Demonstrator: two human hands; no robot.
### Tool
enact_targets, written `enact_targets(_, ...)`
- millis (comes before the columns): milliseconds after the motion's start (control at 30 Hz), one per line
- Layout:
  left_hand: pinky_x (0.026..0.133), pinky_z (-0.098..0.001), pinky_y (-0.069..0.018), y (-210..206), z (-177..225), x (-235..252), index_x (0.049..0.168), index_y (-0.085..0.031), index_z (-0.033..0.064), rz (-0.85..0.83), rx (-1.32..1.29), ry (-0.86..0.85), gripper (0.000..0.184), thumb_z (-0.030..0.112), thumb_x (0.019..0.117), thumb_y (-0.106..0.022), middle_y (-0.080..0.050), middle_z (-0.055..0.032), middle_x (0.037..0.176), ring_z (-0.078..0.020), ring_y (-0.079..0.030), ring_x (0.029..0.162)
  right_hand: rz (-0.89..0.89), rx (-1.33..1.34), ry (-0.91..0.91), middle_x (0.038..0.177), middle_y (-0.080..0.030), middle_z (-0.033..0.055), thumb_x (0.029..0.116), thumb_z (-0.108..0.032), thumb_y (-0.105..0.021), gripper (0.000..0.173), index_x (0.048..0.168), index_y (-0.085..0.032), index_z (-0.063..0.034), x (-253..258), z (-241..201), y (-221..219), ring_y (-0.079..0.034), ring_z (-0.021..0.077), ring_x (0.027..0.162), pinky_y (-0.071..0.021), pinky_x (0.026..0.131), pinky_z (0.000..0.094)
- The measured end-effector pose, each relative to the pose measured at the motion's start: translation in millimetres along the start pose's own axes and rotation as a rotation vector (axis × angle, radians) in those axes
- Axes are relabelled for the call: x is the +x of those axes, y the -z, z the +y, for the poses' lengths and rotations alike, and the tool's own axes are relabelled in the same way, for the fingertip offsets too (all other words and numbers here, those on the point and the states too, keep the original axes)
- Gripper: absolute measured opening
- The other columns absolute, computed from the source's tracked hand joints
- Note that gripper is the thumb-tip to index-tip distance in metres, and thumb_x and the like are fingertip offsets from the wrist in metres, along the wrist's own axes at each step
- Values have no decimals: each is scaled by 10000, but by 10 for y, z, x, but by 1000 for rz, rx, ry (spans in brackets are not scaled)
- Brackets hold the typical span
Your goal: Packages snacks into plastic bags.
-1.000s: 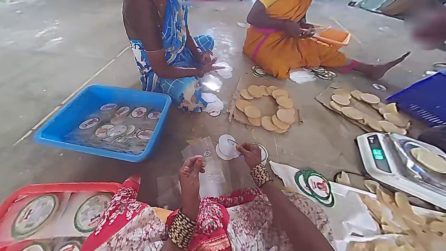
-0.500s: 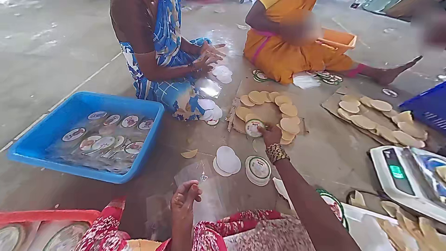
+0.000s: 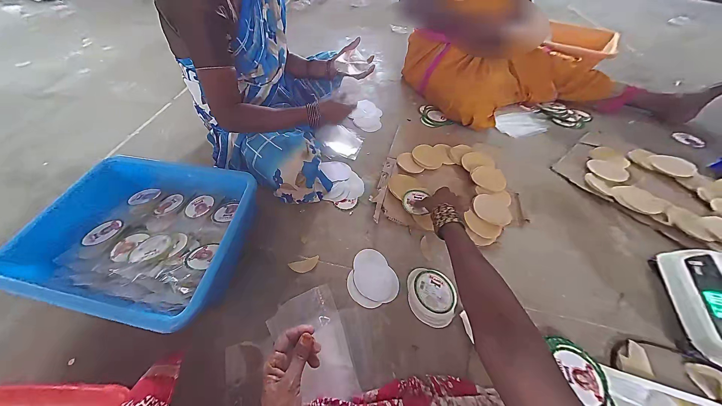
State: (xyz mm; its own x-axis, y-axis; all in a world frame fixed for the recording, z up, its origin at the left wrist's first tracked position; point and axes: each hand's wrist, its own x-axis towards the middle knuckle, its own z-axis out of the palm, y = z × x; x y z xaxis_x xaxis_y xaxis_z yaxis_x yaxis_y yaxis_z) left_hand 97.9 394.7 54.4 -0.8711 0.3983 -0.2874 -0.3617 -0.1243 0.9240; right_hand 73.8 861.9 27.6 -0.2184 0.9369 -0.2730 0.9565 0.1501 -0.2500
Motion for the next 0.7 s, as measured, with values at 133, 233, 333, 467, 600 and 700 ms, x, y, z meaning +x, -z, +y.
enact_targets(133,711,-239,-587,4,25,-3,1050,-689,25,23,-12,-7,199,-30,1012,-501,-718,-2,800,-85,-683,704,105,60,172,1428,-501,341,771,-294,-877,772,1386,-555,43,-74,-22,-35,-386,539,1394,-256,1111,745)
enact_targets(233,703,-241,-589,0,41,-11,1043,-686,17,43,-19,-14,192,-30,1011,-503,-715,-6,792,-87,-680,691,133,48,319,1207,-666,286,873,-196,-782,483,1275,-614,13,-406,-38,-2,-606,475,1185,-366,1070,674)
enact_targets(333,692,-242,-588,-16,54,-17,1040,-691,1,49,-35,-37,188,-30,1004,-508,-713,-21,785,-96,-678,680,191,72,437,1217,-685,253,936,-152,-702,405,1298,-623,12,-884,65,-23,-633,441,1177,-358,1097,656)
enact_targets(467,681,-225,-583,-36,58,-39,1028,-695,5,37,-42,-94,183,-12,994,-516,-709,-27,788,-91,-676,679,11,29,383,1290,-649,273,997,-204,-629,429,1389,-588,-35,-1081,394,-202,-604,459,1232,-421,1057,645)
enact_targets(600,700,-236,-584,15,78,-37,1056,-670,0,-13,25,-148,159,24,1011,-519,-697,-7,822,-89,-666,708,60,232,412,1252,-646,327,978,-230,-689,458,1348,-621,33,-1435,728,167,-600,499,1210,-425,1043,671)
enact_targets(700,716,-244,-589,14,93,-46,1070,-650,14,-77,19,-178,152,42,1036,-505,-695,23,824,-77,-668,728,119,546,507,1082,-715,231,859,-127,-802,379,1179,-692,44,-1890,1179,584,-694,322,1013,-533,934,552)
